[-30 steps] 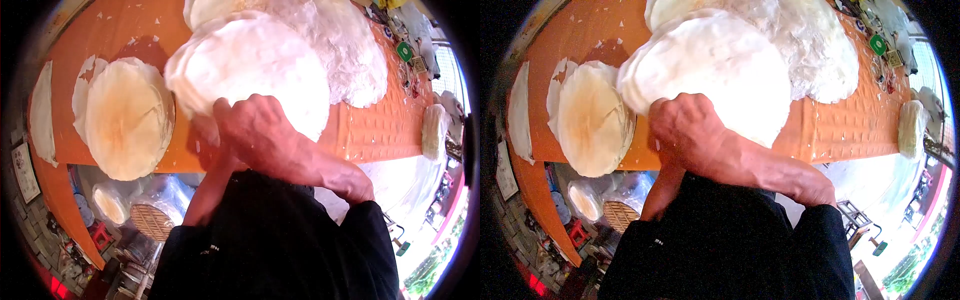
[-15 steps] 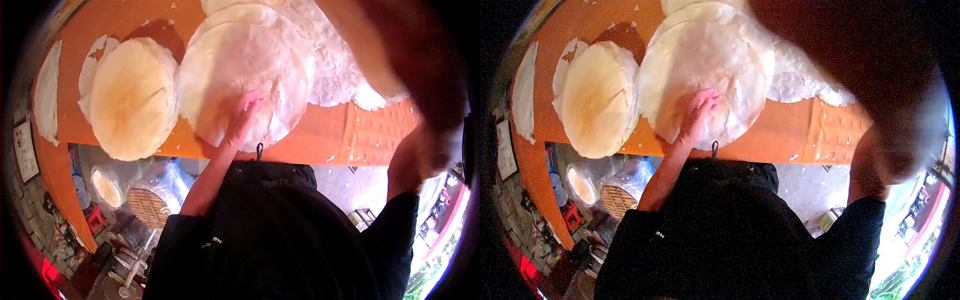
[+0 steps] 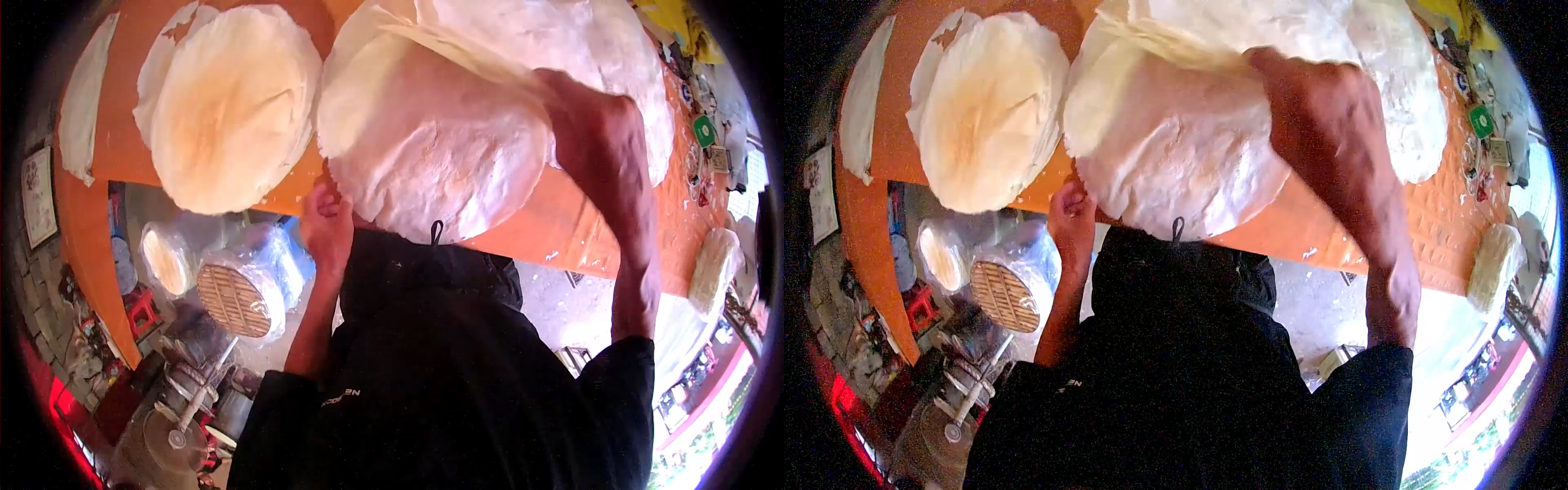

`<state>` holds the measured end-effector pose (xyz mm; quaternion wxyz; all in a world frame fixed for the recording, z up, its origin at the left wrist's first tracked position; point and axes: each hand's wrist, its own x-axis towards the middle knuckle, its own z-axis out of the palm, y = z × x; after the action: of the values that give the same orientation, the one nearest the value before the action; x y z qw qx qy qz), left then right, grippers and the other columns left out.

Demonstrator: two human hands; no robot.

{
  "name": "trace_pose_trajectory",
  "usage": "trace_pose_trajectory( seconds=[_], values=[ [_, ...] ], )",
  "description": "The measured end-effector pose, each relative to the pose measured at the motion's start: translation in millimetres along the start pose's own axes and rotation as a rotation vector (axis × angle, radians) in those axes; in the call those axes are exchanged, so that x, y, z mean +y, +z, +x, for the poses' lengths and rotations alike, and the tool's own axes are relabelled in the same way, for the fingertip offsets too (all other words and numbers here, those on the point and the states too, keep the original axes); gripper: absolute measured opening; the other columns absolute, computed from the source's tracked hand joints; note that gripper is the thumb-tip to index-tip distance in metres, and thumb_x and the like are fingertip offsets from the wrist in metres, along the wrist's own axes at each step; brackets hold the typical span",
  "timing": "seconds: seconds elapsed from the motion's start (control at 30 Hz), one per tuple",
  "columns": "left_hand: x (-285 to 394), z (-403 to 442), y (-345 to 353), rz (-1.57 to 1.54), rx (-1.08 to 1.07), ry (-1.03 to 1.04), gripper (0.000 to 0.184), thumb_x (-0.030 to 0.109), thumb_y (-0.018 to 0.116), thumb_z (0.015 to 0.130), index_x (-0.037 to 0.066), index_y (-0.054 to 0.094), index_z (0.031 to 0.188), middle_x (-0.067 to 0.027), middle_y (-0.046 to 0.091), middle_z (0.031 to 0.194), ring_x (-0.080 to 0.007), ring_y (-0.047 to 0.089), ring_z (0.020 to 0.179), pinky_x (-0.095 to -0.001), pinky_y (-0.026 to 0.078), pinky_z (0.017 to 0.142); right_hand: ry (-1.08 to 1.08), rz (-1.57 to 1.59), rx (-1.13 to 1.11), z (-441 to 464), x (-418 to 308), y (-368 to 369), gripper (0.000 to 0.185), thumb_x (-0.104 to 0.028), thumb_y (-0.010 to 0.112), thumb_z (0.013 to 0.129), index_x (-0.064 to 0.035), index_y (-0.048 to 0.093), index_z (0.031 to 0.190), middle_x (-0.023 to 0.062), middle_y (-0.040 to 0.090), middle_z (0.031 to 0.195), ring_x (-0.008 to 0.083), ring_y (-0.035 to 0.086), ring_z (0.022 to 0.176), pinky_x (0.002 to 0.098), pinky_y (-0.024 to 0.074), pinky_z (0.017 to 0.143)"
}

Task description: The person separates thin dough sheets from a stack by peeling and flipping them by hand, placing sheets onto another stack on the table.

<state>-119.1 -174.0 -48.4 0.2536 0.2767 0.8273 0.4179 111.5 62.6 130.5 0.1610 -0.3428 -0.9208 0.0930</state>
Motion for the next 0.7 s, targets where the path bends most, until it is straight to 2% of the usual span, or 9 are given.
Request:
trace_pose_trajectory(
  seconds=[0.07,0.1,0.13,0.27,0.47,0.53,0.57,0.6,0.7],
  values=[
    [-6,2,1,-0.077,-0.008,-0.163,0.035,0.009,0.067,0.080,-0.002,0.056,0.112,-0.0073,0.059,0.090,-0.0147,0.058,0.077,-0.0265,0.050,0.071,-0.159,-0.073,-0.038,-15,-29,11,0.025,-0.005,0.057,0.077,-0.0058,0.059,0.101,0.0104,0.056,0.061,0.0276,0.059,0.054,0.0387,0.0451,0.046],
    [0,2,5,-0.320,-0.081,-0.288,0.033,0.008,0.065,0.082,-0.001,0.056,0.112,-0.0059,0.060,0.093,-0.0147,0.059,0.079,-0.0264,0.051,0.066,-0.150,-0.104,-0.124,-22,-45,22,0.022,-0.006,0.056,0.078,-0.0053,0.057,0.101,0.0065,0.054,0.062,0.0239,0.057,0.054,0.0359,0.0416,0.043],
    [3,0,8,-0.565,-0.151,-0.415,0.031,0.007,0.063,0.083,0.000,0.056,0.113,-0.0044,0.060,0.095,-0.0147,0.060,0.080,-0.0263,0.053,0.061,-0.202,-0.094,-0.117,-34,-51,44,0.017,-0.005,0.055,0.079,-0.0050,0.056,0.096,0.0083,0.055,0.065,0.0233,0.059,0.060,0.0354,0.0439,0.049],
    [13,-10,20,-0.827,-0.306,-0.549,0.027,0.003,0.062,0.082,0.005,0.057,0.108,0.0015,0.057,0.089,-0.0113,0.056,0.075,-0.0250,0.049,0.067,-0.034,0.212,-0.336,-61,-70,101,0.026,0.001,0.053,0.072,-0.0039,0.057,0.097,0.0114,0.055,0.065,0.0304,0.059,0.061,0.0429,0.0461,0.054],
    [13,-15,17,-0.836,-0.453,-0.460,0.030,0.008,0.060,0.084,0.005,0.055,0.113,-0.0016,0.059,0.093,-0.0134,0.057,0.078,-0.0257,0.049,0.070,-0.093,0.141,-0.298,-52,-102,91,0.014,-0.007,0.057,0.077,-0.0020,0.051,0.089,0.0117,0.057,0.069,0.0281,0.060,0.062,0.0377,0.0480,0.050],
    [43,-15,12,-0.918,-0.415,-0.522,0.027,0.004,0.054,0.085,0.007,0.055,0.112,-0.0035,0.064,0.087,-0.0153,0.064,0.076,-0.0276,0.052,0.059,-0.027,0.197,-0.376,-67,-109,122,0.021,-0.014,0.058,0.081,-0.0011,0.051,0.096,0.0140,0.057,0.074,0.0296,0.060,0.065,0.0384,0.0494,0.053],
    [37,-14,9,-0.993,-0.511,-0.516,0.032,0.010,0.049,0.089,0.006,0.051,0.121,-0.0080,0.064,0.104,-0.0202,0.064,0.092,-0.0336,0.054,0.072,0.023,0.292,-0.345,-70,-111,120,0.031,-0.019,0.061,0.080,-0.0015,0.052,0.104,0.0153,0.057,0.074,0.0325,0.060,0.067,0.0409,0.0488,0.056],
    [32,-12,8,-0.993,-0.503,-0.514,0.032,0.010,0.049,0.089,0.006,0.051,0.121,-0.0080,0.064,0.104,-0.0202,0.064,0.092,-0.0336,0.054,0.072,0.072,0.385,-0.313,-72,-113,118,0.041,-0.024,0.065,0.080,-0.0019,0.052,0.112,0.0166,0.056,0.073,0.0354,0.059,0.070,0.0434,0.0482,0.060],
    [31,-13,8,-1.254,-0.649,-0.543,0.046,0.037,0.035,0.099,0.009,0.043,0.135,-0.0086,0.053,0.128,-0.0257,0.050,0.118,-0.0409,0.040,0.101,0.150,0.448,-0.358,-62,-112,94,0.063,-0.039,0.072,0.075,-0.0029,0.048,0.122,0.0197,0.057,0.080,0.0392,0.059,0.075,0.0466,0.0473,0.063]
  ],
)
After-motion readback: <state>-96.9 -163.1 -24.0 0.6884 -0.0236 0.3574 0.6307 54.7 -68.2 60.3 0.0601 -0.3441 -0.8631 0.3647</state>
